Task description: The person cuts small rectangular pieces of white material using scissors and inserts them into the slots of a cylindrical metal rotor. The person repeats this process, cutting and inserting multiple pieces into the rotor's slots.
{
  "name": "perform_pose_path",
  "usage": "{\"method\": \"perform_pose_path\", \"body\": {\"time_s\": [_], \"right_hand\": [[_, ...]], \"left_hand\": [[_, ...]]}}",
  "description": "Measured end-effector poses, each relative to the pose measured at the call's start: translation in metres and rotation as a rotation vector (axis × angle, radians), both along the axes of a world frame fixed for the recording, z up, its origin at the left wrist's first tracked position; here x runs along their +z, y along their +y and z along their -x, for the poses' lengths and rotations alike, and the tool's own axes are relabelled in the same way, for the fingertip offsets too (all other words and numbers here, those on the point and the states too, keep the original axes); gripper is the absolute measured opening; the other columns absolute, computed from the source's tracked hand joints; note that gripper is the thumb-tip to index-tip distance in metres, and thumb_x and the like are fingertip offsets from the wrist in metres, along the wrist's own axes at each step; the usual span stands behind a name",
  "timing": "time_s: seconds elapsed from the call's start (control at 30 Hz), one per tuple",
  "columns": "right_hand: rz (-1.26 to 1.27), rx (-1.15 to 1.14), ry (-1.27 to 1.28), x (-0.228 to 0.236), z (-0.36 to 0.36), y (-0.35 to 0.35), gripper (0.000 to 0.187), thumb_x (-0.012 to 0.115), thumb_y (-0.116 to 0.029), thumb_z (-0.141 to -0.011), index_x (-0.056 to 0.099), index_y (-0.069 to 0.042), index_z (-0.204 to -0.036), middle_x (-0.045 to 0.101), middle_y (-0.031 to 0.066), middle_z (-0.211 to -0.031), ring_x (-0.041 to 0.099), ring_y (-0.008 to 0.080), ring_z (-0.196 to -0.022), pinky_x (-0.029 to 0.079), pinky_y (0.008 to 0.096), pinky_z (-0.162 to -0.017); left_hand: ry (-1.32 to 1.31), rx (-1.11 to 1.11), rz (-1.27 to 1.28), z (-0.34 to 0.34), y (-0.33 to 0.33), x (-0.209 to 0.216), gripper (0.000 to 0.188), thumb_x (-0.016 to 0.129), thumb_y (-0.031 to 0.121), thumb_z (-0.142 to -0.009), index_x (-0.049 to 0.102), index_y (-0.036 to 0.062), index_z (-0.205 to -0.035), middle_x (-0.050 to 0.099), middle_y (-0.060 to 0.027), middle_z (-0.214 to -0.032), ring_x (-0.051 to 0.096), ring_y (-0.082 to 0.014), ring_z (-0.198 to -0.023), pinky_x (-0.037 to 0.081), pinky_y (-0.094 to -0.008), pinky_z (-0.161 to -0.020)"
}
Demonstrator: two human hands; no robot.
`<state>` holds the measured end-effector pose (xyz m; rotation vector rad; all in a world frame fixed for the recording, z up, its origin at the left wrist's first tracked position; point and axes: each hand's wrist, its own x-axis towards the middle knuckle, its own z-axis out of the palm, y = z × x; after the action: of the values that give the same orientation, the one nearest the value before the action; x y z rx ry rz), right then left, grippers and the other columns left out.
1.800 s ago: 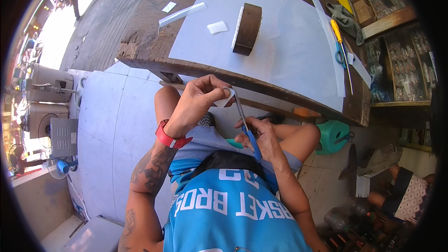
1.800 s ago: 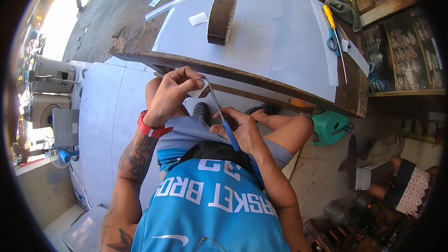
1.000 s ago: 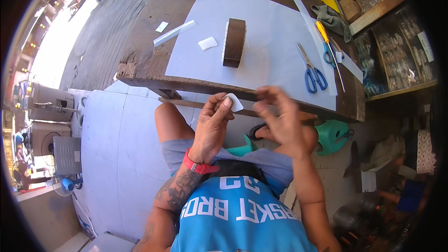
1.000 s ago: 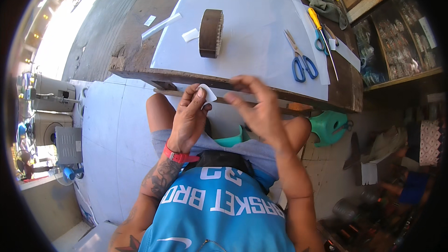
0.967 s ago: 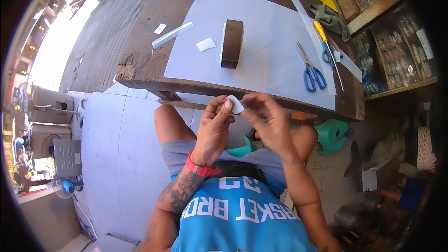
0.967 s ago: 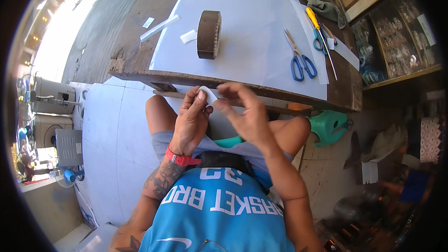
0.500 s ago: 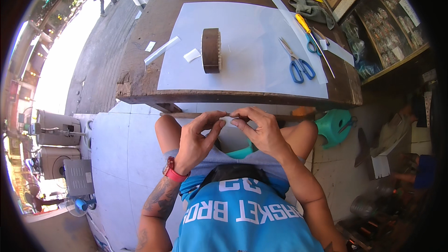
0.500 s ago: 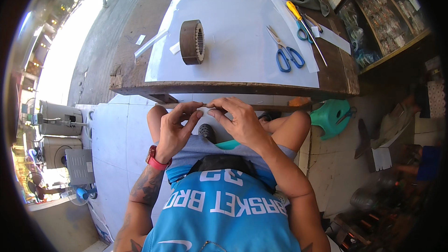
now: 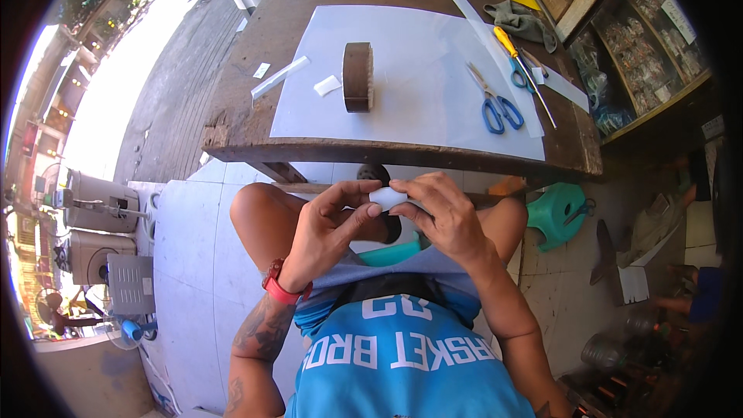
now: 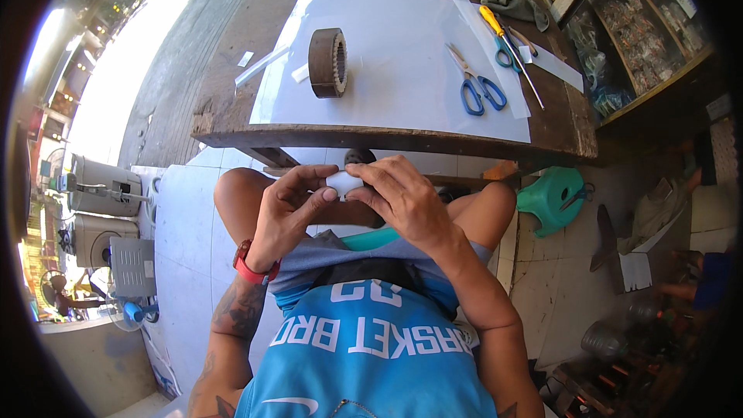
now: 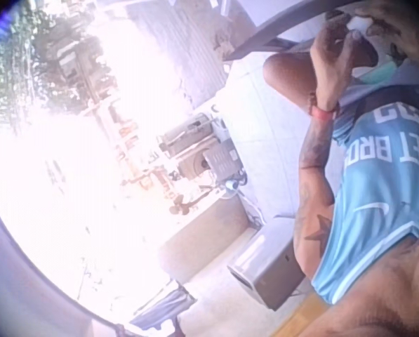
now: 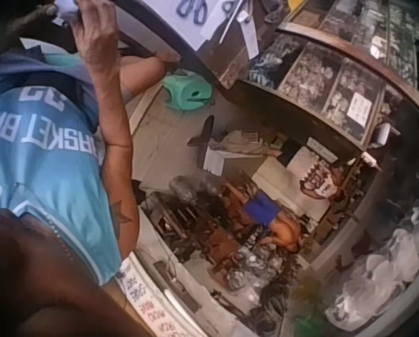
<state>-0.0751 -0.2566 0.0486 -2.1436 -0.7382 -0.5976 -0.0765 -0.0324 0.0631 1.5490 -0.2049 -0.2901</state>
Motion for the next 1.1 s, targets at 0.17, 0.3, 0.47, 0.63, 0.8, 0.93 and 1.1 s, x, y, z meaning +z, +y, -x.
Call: {"method": "perform_pose_path", "body": {"time_s": [0.17,0.3,0.47,0.63,0.8,0.93,1.1], "right_hand": [[-0.091,0.030,0.122,0.001,0.001,0.004,0.048,0.087,-0.011,-0.082,0.073,-0.009,-0.128,0.073,0.0099,-0.104,0.071,0.0255,-0.094,0.060,0.0365,-0.080],[-0.180,0.037,0.222,-0.005,-0.004,0.011,0.050,0.087,-0.008,-0.083,0.073,-0.010,-0.131,0.074,0.0103,-0.107,0.072,0.0227,-0.090,0.060,0.0345,-0.079],[-0.165,0.023,0.186,-0.014,-0.009,0.012,0.051,0.087,-0.008,-0.084,0.071,-0.011,-0.132,0.075,0.0106,-0.106,0.073,0.0240,-0.089,0.061,0.0368,-0.076],[-0.138,-0.025,0.085,-0.014,-0.016,0.011,0.046,0.087,-0.007,-0.083,0.073,-0.009,-0.126,0.074,0.0102,-0.103,0.072,0.0256,-0.090,0.061,0.0372,-0.076],[-0.107,-0.021,0.051,-0.013,-0.021,0.015,0.039,0.087,-0.005,-0.082,0.075,-0.007,-0.118,0.074,0.0090,-0.104,0.071,0.0251,-0.090,0.060,0.0365,-0.075],[-0.068,-0.027,0.031,-0.015,-0.025,0.015,0.030,0.085,-0.006,-0.085,0.075,-0.006,-0.113,0.073,0.0087,-0.099,0.071,0.0247,-0.090,0.060,0.0377,-0.075],[-0.094,-0.043,0.027,-0.014,-0.018,0.013,0.027,0.086,-0.005,-0.084,0.076,-0.006,-0.109,0.071,0.0077,-0.096,0.070,0.0245,-0.091,0.060,0.0372,-0.075]], "left_hand": [[0.055,-0.007,0.143,-0.002,0.003,-0.002,0.034,0.072,0.014,-0.104,0.065,-0.0045,-0.132,0.074,-0.0071,-0.108,0.068,-0.0113,-0.099,0.056,-0.0257,-0.089],[0.002,0.021,0.126,-0.006,0.005,-0.006,0.036,0.072,0.014,-0.104,0.064,-0.0044,-0.133,0.074,-0.0073,-0.109,0.068,-0.0107,-0.097,0.056,-0.0249,-0.087],[0.026,0.055,0.119,-0.010,0.006,-0.013,0.036,0.072,0.015,-0.103,0.065,-0.0042,-0.134,0.074,-0.0071,-0.108,0.068,-0.0105,-0.097,0.056,-0.0253,-0.086],[-0.204,0.002,-0.089,-0.015,0.008,-0.013,0.037,0.075,0.012,-0.100,0.067,-0.0023,-0.133,0.077,-0.0108,-0.111,0.073,-0.0148,-0.104,0.059,-0.0304,-0.093],[-0.238,0.067,-0.203,-0.017,0.009,-0.013,0.030,0.076,0.008,-0.098,0.072,-0.0023,-0.126,0.079,-0.0121,-0.109,0.076,-0.0170,-0.101,0.061,-0.0317,-0.090],[-0.296,0.076,-0.262,-0.021,0.007,-0.016,0.025,0.076,0.007,-0.098,0.075,-0.0013,-0.122,0.079,-0.0130,-0.108,0.076,-0.0173,-0.100,0.061,-0.0313,-0.087],[-0.389,0.037,-0.280,-0.022,0.005,-0.015,0.021,0.076,0.007,-0.098,0.076,-0.0007,-0.118,0.079,-0.0126,-0.104,0.077,-0.0178,-0.097,0.061,-0.0309,-0.084]]}}
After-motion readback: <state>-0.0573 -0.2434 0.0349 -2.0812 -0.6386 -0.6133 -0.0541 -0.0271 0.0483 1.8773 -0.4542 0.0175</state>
